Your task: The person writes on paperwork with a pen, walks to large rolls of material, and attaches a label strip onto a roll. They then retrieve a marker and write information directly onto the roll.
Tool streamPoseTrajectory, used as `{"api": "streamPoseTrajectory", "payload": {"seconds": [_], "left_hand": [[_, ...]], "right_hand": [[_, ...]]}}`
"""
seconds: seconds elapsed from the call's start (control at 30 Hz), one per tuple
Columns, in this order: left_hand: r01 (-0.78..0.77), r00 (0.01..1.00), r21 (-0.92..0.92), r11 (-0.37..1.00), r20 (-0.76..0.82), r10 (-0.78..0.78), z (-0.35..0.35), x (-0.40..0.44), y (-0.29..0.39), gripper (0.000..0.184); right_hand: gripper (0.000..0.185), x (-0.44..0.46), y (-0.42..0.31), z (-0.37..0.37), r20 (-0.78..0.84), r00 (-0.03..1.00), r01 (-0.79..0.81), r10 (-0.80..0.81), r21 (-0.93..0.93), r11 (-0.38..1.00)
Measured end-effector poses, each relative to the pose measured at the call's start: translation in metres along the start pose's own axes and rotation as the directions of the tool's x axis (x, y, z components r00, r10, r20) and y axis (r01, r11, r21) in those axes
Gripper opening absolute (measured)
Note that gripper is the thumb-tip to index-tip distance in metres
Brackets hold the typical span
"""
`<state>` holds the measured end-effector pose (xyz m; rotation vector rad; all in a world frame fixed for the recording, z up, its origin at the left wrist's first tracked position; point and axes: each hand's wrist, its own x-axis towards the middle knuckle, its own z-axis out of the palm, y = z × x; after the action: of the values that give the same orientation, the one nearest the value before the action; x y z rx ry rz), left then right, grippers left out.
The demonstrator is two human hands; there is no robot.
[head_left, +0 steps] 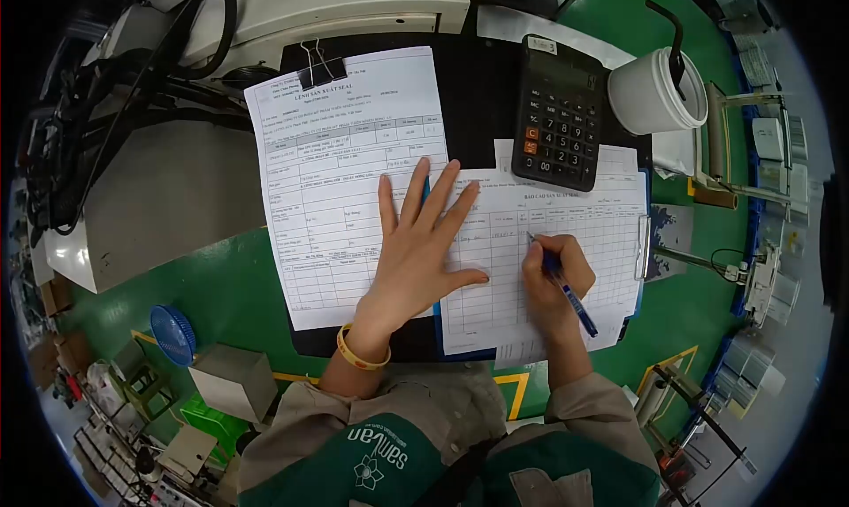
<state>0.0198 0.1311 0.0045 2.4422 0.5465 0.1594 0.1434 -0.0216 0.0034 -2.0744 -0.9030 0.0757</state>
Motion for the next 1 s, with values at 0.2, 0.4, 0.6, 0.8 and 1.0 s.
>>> {"api": "streamPoseTrajectory", "payload": {"seconds": [0.2, 0.4, 0.6, 0.8, 1.0], "left_hand": [[0.002, 1.000, -0.011, 1.000, -0.005, -0.002, 0.0003, -0.0008, 0.0001, 0.101], [-0.001, 1.000, -0.016, 1.000, -0.014, 0.001, 0.0015, -0.0011, -0.0006, 0.102], [-0.002, 1.000, -0.018, 1.000, -0.006, 0.002, 0.0012, -0.0010, -0.0008, 0.101], [0.012, 1.000, -0.011, 1.000, 0.013, -0.011, -0.0018, -0.0004, 0.0012, 0.101], [0.008, 1.000, -0.003, 1.000, 0.003, -0.008, 0.0001, -0.0008, 0.0009, 0.103]], "right_hand": [[0.008, 0.0001, 0.0006, 0.0018, 0.009, 0.999, 0.041, -0.041, -0.031, 0.999], [0.008, -0.0006, 0.0009, 0.0002, 0.023, 0.999, 0.038, -0.037, -0.031, 0.999], [0.009, 0.0003, 0.0005, 0.0015, -0.016, 0.999, 0.048, -0.049, -0.022, 0.999], [0.009, -0.0007, 0.0033, 0.0012, -0.001, 0.997, 0.071, -0.071, -0.038, 0.997], [0.009, -0.0006, 0.0023, 0.0002, -0.012, 0.997, 0.070, -0.071, -0.044, 0.997]]}}
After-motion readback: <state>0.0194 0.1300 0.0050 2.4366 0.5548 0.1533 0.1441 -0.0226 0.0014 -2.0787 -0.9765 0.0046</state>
